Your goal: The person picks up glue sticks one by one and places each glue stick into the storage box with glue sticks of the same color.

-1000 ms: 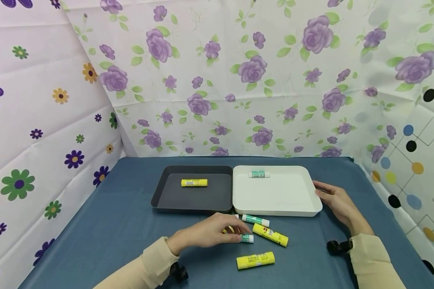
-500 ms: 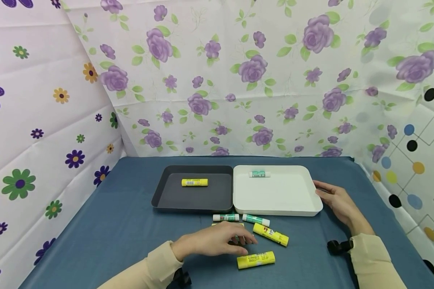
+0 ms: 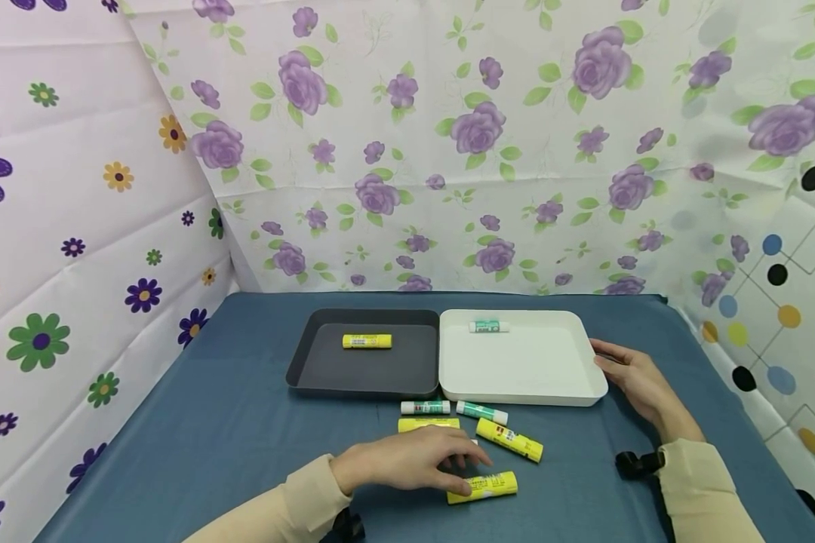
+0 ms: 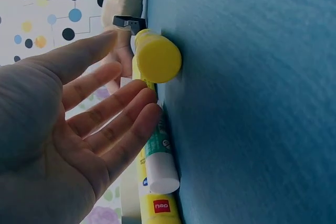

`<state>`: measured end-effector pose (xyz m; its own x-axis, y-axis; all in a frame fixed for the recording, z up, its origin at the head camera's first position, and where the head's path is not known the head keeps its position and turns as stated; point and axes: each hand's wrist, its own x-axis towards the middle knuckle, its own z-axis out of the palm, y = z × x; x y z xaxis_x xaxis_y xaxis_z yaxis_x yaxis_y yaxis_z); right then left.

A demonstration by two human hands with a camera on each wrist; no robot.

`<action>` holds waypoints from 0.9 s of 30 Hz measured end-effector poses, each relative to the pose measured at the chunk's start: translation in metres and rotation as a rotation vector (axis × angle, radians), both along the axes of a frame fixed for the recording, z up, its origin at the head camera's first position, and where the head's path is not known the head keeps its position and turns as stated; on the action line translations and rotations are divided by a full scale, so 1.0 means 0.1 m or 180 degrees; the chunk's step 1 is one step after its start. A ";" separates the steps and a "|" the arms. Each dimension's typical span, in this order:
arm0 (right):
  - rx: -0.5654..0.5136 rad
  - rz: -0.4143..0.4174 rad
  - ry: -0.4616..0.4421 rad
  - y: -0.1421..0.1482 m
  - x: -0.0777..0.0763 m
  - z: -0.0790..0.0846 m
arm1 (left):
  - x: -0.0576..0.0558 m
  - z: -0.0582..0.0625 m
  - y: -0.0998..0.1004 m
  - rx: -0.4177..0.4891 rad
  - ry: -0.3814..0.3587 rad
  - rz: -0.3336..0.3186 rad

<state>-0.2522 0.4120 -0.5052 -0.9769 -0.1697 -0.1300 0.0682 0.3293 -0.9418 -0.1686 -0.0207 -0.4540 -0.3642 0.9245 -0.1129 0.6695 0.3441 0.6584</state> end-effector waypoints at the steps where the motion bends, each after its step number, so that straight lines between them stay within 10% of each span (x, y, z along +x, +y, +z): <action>1: -0.0008 -0.0002 -0.0001 0.00 0.00 0.00 | 0.00 0.00 0.01 -0.0024 0.0012 -0.0008; 27: -0.0064 0.0004 0.0052 -0.01 0.01 0.02 | 0.02 -0.08 0.14 -0.0103 0.0160 -0.0158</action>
